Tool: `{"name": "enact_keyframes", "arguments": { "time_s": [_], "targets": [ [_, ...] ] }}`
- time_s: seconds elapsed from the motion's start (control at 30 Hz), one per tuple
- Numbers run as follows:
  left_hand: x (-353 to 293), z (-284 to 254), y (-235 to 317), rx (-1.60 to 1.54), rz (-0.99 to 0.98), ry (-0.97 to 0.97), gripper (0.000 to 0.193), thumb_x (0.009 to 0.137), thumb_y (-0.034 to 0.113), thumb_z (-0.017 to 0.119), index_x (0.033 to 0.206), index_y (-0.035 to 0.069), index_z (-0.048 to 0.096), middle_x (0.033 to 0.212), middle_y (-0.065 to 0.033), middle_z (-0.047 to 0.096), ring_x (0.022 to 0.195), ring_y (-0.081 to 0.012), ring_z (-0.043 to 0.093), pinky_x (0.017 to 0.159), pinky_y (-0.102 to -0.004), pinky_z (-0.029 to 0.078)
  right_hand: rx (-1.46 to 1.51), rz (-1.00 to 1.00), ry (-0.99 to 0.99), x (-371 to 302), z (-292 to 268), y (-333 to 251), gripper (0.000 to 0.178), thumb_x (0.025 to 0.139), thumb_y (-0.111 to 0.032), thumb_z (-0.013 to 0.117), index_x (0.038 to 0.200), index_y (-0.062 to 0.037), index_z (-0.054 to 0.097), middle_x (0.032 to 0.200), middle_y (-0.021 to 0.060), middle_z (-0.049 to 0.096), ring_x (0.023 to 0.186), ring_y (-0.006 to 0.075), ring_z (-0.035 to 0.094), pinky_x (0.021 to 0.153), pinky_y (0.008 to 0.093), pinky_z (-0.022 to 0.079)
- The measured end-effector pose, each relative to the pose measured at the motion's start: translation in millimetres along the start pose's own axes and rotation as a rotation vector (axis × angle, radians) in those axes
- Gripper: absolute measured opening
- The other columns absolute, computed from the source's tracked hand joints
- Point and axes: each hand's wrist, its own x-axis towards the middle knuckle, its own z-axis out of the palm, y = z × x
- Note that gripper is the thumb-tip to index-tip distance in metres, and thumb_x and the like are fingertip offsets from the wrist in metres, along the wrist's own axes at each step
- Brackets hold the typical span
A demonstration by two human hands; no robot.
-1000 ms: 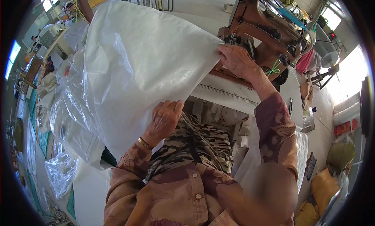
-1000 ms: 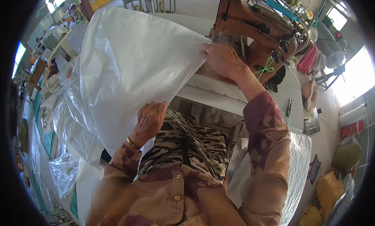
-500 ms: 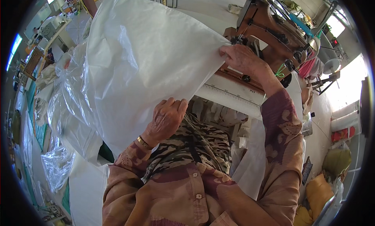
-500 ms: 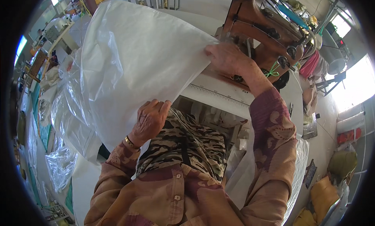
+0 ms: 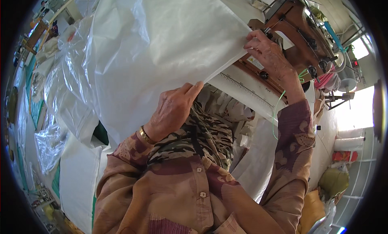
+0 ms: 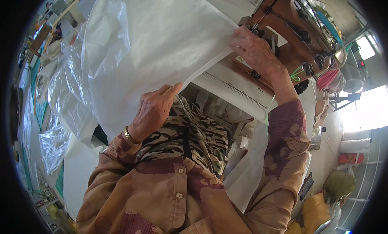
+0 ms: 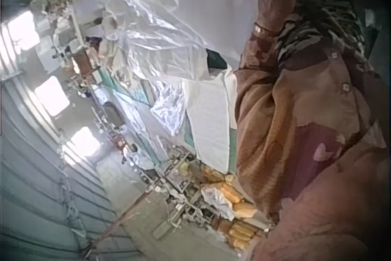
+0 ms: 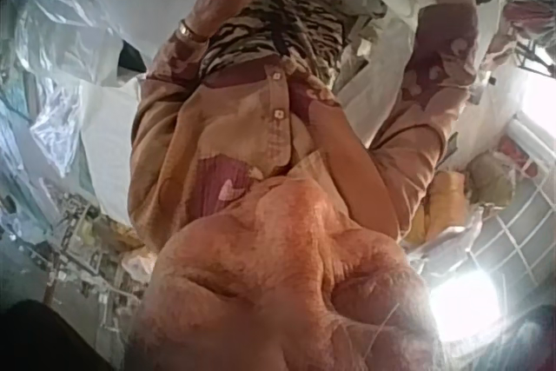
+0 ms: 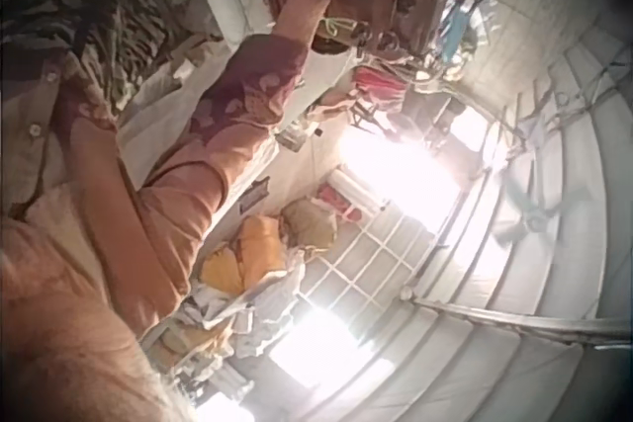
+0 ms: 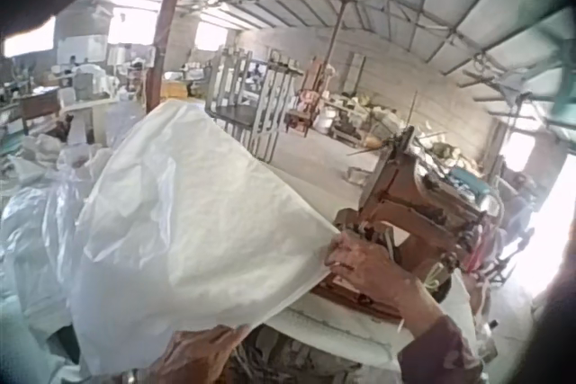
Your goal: The person aligns and sews large white plastic sheets using a sewing machine. They repeatedly fold the edges of the plastic, guide it under the needle, and sew along the seams. The person handles the material with both hands to ensure proper alignment during the sewing process.
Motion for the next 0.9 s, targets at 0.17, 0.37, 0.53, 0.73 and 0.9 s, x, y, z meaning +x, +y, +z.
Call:
{"name": "enact_keyframes", "arguments": {
  "time_s": [0.17,0.37,0.53,0.73,0.9],
  "targets": [
    [-2,0,1,-0.034,-0.030,-0.028,0.048,0.085,-0.008,0.058,0.132,0.001,0.059,0.089,-0.0126,0.064,0.069,-0.0282,0.064,0.058,-0.0371,0.052,0.083,-0.035,0.082,0,12,13,0.023,0.097,-0.021,0.056,0.112,-0.0073,0.067,0.108,0.0108,0.068,0.103,0.0311,0.065,0.092,0.0403,0.051],
    [-4,7,-2,-0.093,0.030,0.022,0.048,0.085,-0.009,0.057,0.132,0.001,0.060,0.090,-0.0123,0.060,0.068,-0.0259,0.061,0.058,-0.0373,0.050,0.353,0.139,0.030,-1,12,15,0.019,0.095,-0.016,0.062,0.110,-0.0051,0.064,0.105,0.0099,0.068,0.094,0.0285,0.065,0.086,0.0376,0.051],
    [-1,12,5,-0.102,0.056,0.090,0.046,0.084,-0.005,0.063,0.130,-0.002,0.061,0.084,-0.0102,0.053,0.066,-0.0241,0.058,0.058,-0.0369,0.048,0.224,0.037,0.114,-2,18,17,0.014,0.091,-0.012,0.064,0.102,-0.0039,0.063,0.098,0.0098,0.064,0.090,0.0297,0.063,0.082,0.0378,0.051],
    [-2,31,3,-0.047,0.068,0.204,0.042,0.083,0.004,0.074,0.123,-0.003,0.064,0.081,-0.0092,0.052,0.064,-0.0227,0.055,0.056,-0.0370,0.046,-0.098,-0.108,0.176,-9,12,6,0.012,0.088,-0.013,0.066,0.098,-0.0065,0.066,0.105,0.0076,0.063,0.105,0.0279,0.059,0.091,0.0400,0.049],
    [2,38,3,-0.062,0.042,0.260,0.036,0.081,0.005,0.078,0.114,-0.002,0.067,0.079,-0.0085,0.053,0.062,-0.0223,0.054,0.055,-0.0366,0.045,-0.176,-0.168,0.194,-17,12,2,0.018,0.086,-0.011,0.068,0.104,-0.0087,0.067,0.109,0.0054,0.062,0.113,0.0279,0.054,0.100,0.0424,0.044]
  ]
}}
